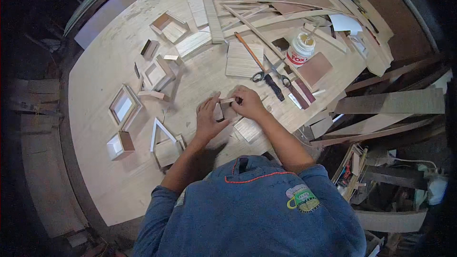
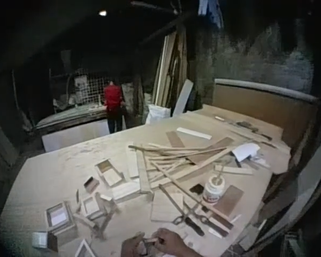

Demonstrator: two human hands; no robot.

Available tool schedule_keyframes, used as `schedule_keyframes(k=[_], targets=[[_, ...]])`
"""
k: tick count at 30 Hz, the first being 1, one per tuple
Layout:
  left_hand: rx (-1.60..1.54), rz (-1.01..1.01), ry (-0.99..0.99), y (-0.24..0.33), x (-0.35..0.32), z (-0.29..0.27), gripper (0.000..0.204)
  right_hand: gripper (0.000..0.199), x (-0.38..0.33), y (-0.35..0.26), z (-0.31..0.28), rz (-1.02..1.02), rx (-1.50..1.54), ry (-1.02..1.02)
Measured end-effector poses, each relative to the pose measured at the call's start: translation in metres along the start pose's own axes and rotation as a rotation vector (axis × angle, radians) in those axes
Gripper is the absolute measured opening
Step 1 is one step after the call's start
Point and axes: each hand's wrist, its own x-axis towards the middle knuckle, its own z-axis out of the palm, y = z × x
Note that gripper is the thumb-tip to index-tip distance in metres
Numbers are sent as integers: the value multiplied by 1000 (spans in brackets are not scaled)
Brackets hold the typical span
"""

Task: Assembling small wooden boxes and frames using wood glue and scissors on a workbench.

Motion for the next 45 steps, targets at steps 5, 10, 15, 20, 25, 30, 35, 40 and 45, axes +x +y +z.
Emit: schedule_keyframes(k=[5, 10, 15, 20, 25, 30, 35, 40, 45], targets=[[62, 26, 8, -3, 0, 2, 94, 24, 0, -5, -2, 3, 23, -20], [41, 26, -4, -3, 0, 2, 92, 27, 1, -9, -11, 64, 228, -39], [24, 2, -14, -2, 1, 1, 85, 17, -10, -3, -45, -66, 105, 186], [72, 1, -21, -4, -1, 1, 86, 10, -24, 13, -83, 171, 17, 332], [65, 9, -16, -3, 0, 0, 84, 16, -33, 42, -154, 437, -353, 587], [53, 29, 3, -1, 2, 1, 83, 18, -37, 74, -184, 544, -693, 361], [32, 39, 1, 0, 2, -1, 82, 24, -30, 81, -183, 631, -676, 200], [53, 15, -20, 1, 1, -1, 81, 25, -31, 92, -178, 593, -569, 315], [51, 32, -8, 2, 2, -1, 76, 21, -23, 83, -178, 610, -591, 324]])
